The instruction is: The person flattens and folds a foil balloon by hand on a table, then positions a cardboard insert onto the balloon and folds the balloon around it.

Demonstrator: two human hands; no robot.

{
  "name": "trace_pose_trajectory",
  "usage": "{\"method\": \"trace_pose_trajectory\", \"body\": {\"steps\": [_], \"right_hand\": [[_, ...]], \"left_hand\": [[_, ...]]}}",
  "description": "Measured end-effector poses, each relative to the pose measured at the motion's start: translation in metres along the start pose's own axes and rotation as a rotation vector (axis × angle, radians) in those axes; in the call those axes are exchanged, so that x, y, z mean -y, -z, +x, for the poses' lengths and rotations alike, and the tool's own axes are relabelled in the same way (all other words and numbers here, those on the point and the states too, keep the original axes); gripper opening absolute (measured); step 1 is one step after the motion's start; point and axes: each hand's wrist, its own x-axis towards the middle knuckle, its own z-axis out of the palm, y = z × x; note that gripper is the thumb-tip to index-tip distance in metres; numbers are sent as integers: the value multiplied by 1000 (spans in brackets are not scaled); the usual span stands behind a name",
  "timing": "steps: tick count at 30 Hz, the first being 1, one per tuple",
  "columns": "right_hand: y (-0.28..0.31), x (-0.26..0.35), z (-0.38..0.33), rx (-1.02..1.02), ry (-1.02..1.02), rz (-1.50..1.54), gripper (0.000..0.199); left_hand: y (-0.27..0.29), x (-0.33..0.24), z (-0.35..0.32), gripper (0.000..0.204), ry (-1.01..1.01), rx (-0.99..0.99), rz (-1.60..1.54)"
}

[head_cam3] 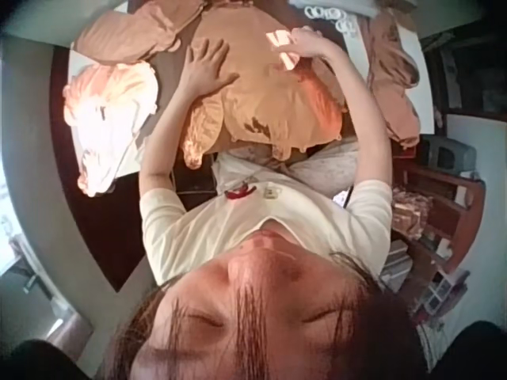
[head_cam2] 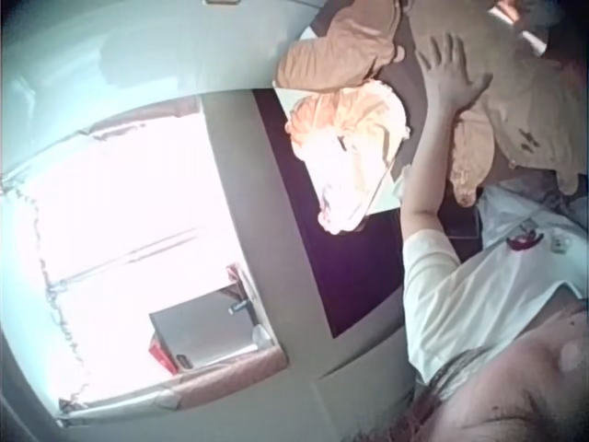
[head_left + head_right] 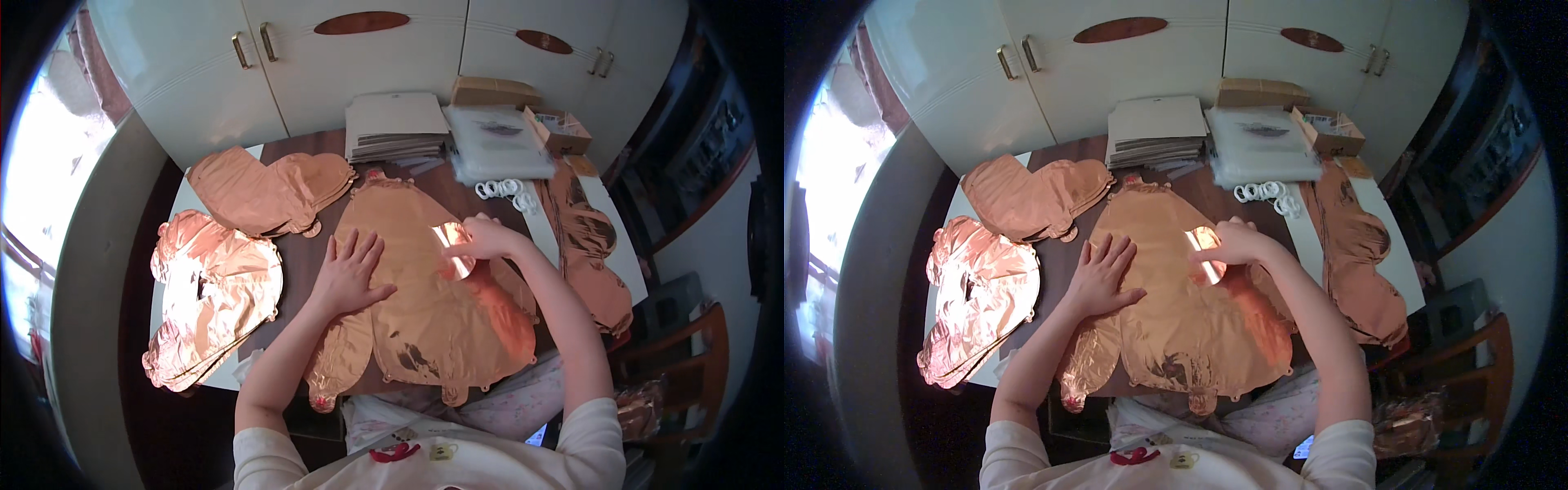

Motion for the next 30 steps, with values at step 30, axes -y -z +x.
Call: {"method": "trace_pose_trajectory", "body": {"steps": [30], "right_hand": [[-96,7,-32,-395,640,-191,72]], "left_hand": [[2,1,-2,56,-82,11,67]]}}
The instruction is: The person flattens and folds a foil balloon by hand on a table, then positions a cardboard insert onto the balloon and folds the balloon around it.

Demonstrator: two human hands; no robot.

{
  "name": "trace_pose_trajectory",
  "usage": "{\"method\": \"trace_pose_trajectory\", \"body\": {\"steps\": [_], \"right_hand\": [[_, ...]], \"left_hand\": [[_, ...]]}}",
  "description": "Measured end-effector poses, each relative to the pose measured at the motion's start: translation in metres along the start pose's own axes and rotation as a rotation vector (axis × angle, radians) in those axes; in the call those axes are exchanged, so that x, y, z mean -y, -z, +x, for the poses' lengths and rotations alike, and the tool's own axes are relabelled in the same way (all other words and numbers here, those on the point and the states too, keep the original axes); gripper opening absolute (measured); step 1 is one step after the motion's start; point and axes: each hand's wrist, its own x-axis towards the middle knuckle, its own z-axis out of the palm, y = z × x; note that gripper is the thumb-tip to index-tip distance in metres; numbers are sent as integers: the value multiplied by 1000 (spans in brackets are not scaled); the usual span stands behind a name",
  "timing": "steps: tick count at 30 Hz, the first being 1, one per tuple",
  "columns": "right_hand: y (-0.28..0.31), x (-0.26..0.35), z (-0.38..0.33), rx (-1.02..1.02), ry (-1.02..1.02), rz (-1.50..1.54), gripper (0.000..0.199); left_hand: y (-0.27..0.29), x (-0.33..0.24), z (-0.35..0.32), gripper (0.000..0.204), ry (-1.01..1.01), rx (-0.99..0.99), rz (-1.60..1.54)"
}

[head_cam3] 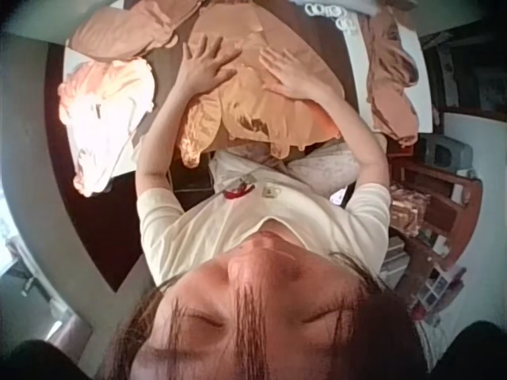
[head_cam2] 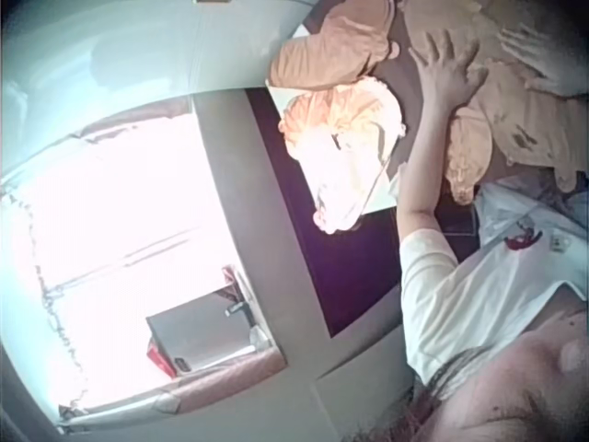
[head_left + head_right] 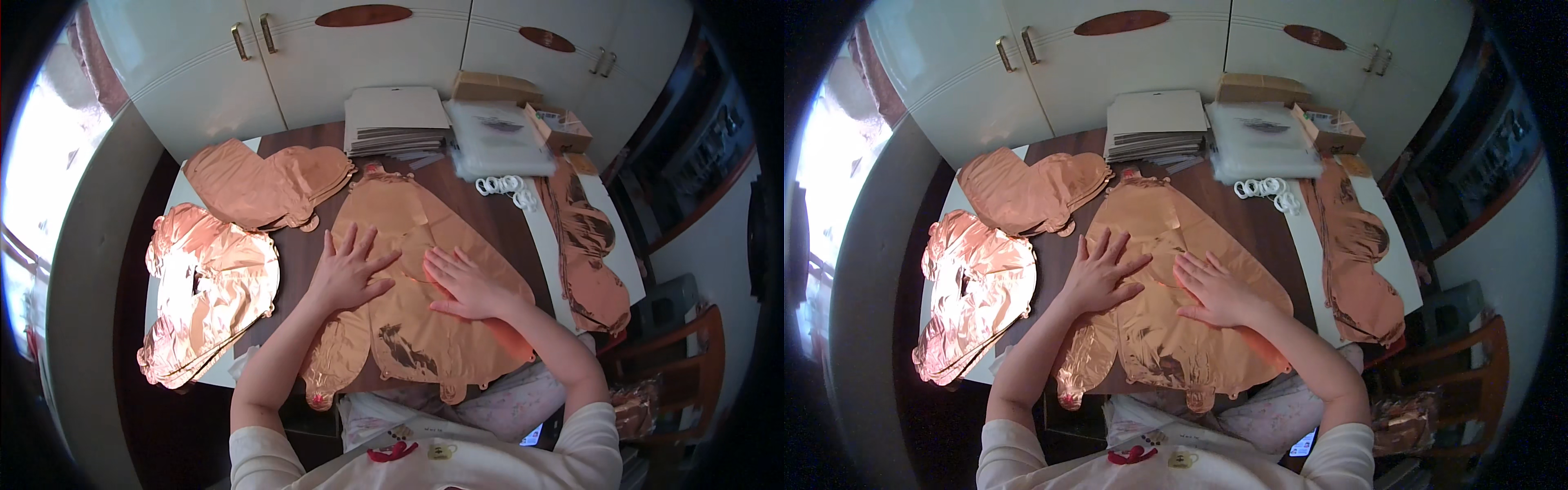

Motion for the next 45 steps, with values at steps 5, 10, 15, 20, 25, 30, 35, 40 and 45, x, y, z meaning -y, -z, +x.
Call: {"method": "trace_pose_trajectory", "body": {"steps": [5,10,15,20,25,30,35,40,45], "right_hand": [[9,-25,11,-150,-87,279,49],[7,-46,22,-239,-27,148,45],[9,-49,28,-212,-8,63,51],[13,-51,31,-172,-3,45,55],[15,-50,32,-208,15,-5,57],[14,-54,33,-151,28,4,60],[17,-58,36,-62,-19,40,66],[34,-51,45,77,-47,-16,83],[48,-45,53,303,-88,-126,111]], "left_hand": [[1,0,0,55,2,14,1],[3,-1,1,55,2,21,-4],[1,0,0,54,-6,0,-29],[2,0,0,53,-1,-7,-53],[0,1,0,51,-8,-31,-68],[1,0,1,50,-5,-28,-77],[1,0,2,51,-7,-27,-77],[2,1,1,53,0,-6,-63],[3,0,2,53,9,33,-74]]}}
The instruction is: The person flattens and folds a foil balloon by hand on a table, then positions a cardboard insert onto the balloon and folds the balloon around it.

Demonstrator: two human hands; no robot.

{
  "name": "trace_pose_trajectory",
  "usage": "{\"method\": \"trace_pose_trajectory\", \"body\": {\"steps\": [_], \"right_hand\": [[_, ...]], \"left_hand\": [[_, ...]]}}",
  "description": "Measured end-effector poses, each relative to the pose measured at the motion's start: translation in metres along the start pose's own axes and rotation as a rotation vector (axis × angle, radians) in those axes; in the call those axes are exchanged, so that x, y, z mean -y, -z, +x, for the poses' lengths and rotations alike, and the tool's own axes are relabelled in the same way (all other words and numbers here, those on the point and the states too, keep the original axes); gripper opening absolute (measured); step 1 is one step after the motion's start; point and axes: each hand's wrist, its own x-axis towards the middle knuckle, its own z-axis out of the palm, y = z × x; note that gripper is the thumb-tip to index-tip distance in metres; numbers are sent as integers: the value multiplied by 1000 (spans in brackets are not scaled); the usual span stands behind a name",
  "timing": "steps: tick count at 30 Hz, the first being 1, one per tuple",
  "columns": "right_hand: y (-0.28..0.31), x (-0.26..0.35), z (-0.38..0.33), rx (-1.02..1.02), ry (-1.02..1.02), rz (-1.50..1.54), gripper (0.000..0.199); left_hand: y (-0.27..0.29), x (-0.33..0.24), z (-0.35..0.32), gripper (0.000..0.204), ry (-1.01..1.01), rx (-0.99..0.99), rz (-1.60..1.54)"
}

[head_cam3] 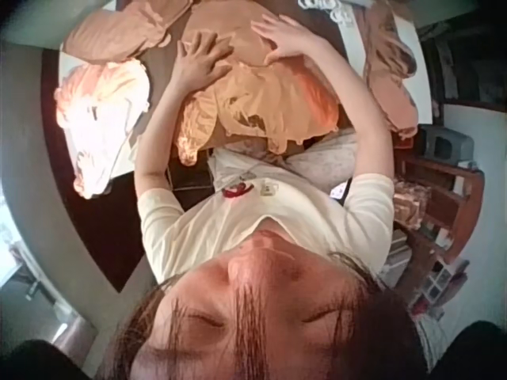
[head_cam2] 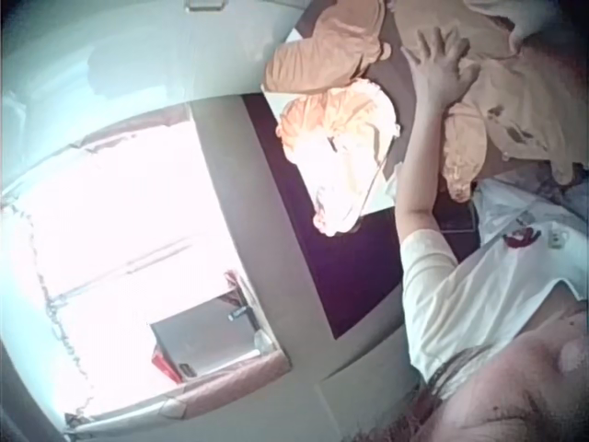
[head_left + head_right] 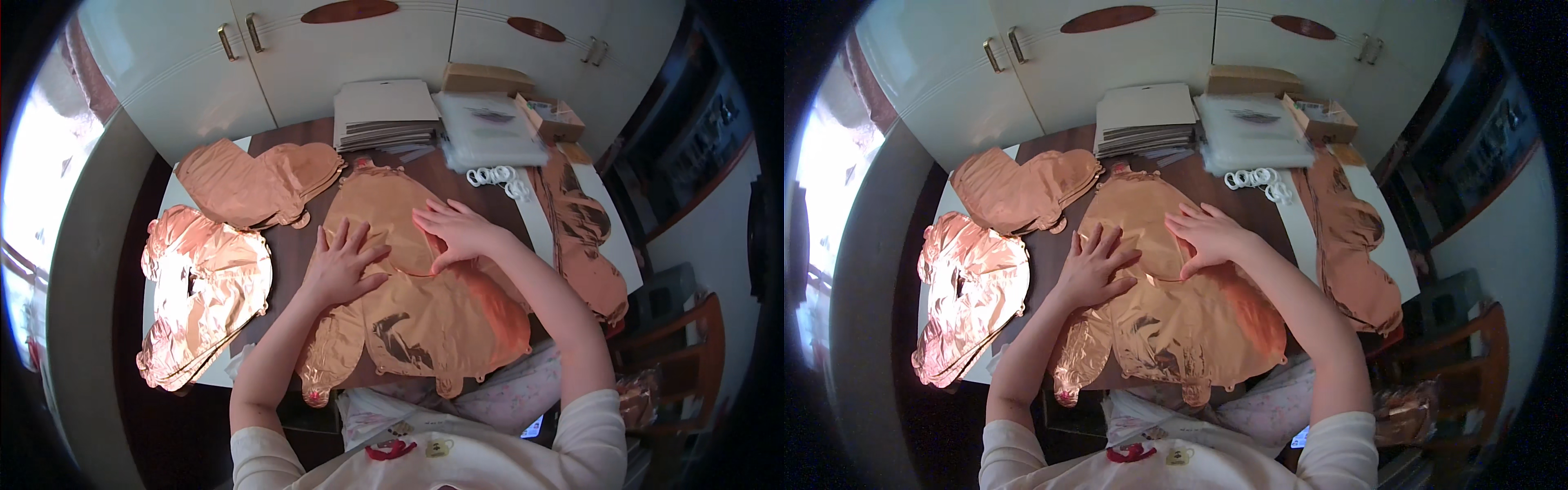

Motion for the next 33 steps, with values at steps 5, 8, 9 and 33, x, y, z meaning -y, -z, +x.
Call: {"method": "trace_pose_trajectory", "body": {"steps": [5,8,9,33], "right_hand": [[3,1,2,27,3,-16,114],[2,0,1,31,-6,-12,116],[1,0,1,36,-16,-13,117],[6,10,3,85,-115,-22,131]], "left_hand": [[-1,-1,0,48,-40,-96,30],[6,-13,10,43,-106,-124,-14],[10,-21,15,41,-141,-114,-88],[-1,-31,77,45,-225,-204,36]]}}
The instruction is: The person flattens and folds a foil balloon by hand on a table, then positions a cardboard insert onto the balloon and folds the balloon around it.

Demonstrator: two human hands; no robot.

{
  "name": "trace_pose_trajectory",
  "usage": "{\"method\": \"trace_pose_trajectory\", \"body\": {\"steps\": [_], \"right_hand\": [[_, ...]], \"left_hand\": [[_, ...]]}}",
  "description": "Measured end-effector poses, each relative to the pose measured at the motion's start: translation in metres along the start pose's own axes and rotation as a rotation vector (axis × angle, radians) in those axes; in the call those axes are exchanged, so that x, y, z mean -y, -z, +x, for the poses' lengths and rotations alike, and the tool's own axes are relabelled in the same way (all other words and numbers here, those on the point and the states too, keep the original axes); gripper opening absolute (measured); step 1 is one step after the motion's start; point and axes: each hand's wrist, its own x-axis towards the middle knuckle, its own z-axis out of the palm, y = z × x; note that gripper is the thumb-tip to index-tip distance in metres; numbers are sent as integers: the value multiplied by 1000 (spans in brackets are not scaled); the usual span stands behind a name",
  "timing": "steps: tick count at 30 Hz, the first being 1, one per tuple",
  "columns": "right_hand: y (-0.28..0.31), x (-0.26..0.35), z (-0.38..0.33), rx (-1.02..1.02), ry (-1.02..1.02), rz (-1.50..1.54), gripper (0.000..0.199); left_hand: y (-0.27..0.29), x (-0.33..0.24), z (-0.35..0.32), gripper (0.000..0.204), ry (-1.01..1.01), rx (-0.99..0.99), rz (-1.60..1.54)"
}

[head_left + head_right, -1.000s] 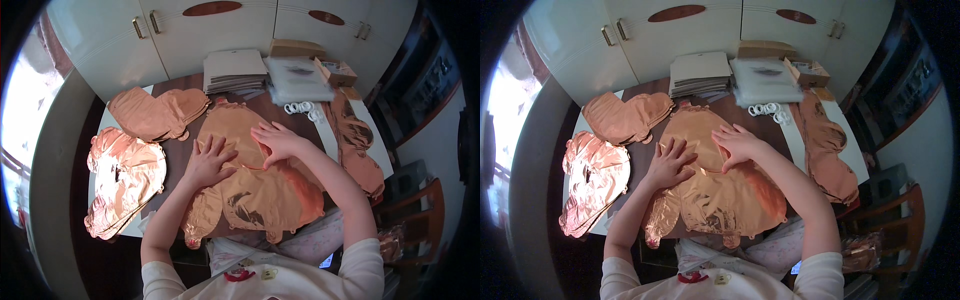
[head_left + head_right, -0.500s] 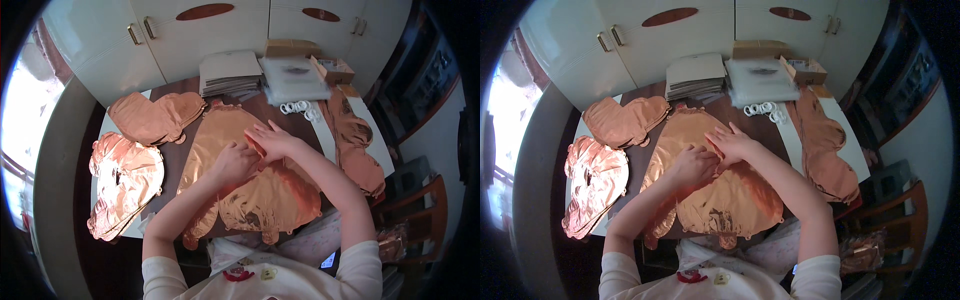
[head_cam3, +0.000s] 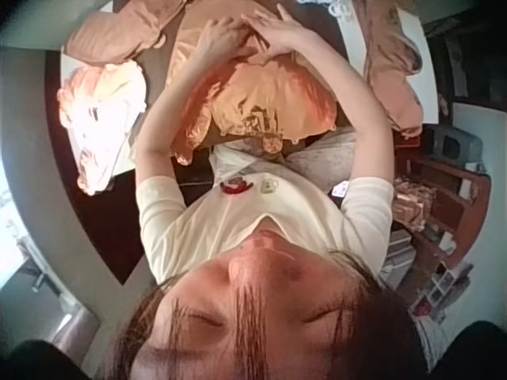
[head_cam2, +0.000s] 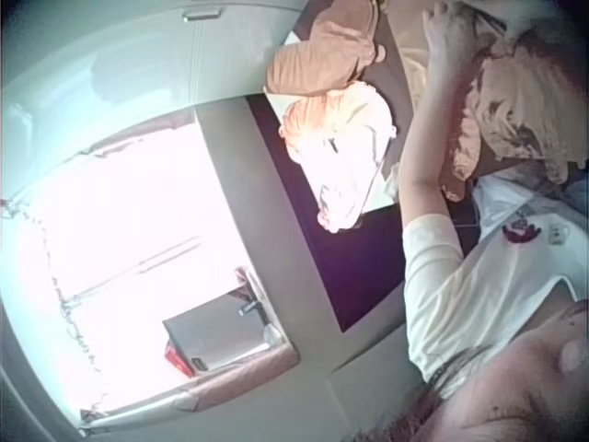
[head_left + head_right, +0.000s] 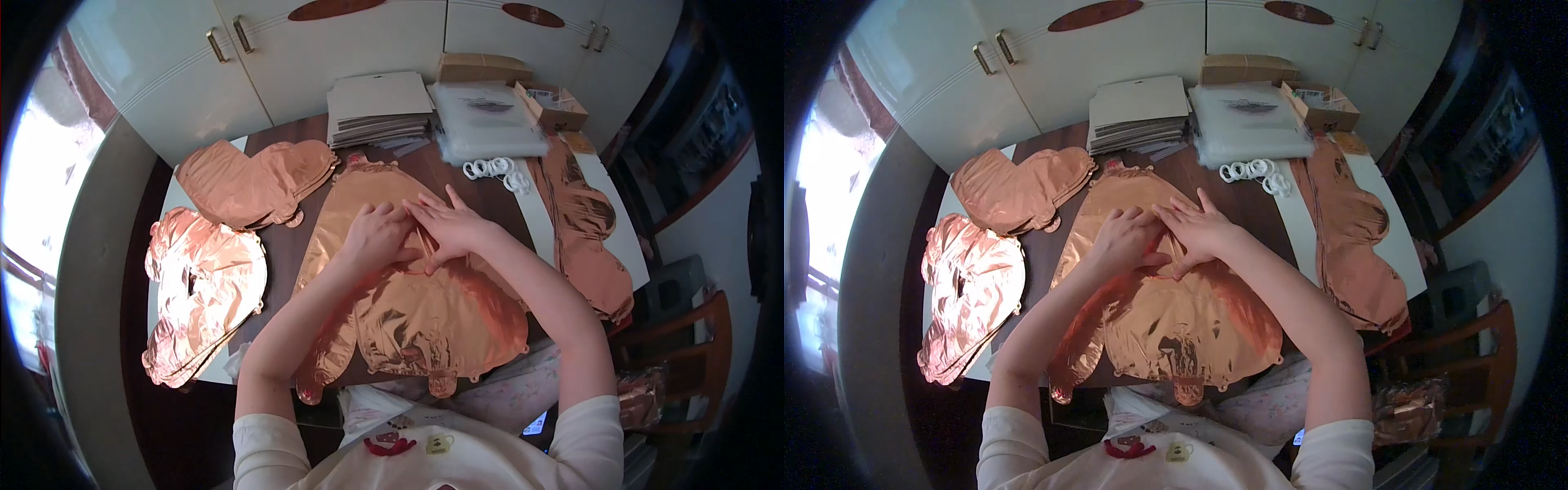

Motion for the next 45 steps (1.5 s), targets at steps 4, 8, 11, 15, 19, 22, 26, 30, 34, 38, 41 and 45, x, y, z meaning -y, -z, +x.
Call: {"method": "trace_pose_trajectory", "body": {"steps": [4,8,11,15,19,22,26,30,34,38,41,45], "right_hand": [[1,1,-4,-23,2,28,134],[-12,3,-15,-222,33,-44,114],[-25,10,-27,-324,53,-106,82],[-36,12,-43,-304,115,-79,61],[-39,21,-59,-327,195,-145,51],[-44,24,-71,-315,195,-140,50],[-51,25,-74,-328,190,-97,48],[-50,25,-73,-265,190,-75,51],[-54,25,-74,-252,170,-53,52],[-57,25,-75,-288,178,-40,54],[-58,24,-74,-300,191,-15,55],[-54,35,-78,-287,178,-5,61]], "left_hand": [[-1,1,1,68,30,50,13],[6,-1,2,89,63,165,22],[-2,1,-5,99,65,16,-44],[1,-4,-2,102,85,49,-10],[-1,-1,-6,102,89,30,-7],[-1,-3,-5,104,96,34,-18],[4,-5,-6,97,84,65,-35],[-3,-3,-22,73,-163,-8,-28],[4,-12,-50,60,-168,304,-224],[9,-12,-67,76,-162,290,-135],[11,-13,-71,92,-156,275,-131],[12,-13,-72,102,-150,251,-143]]}}
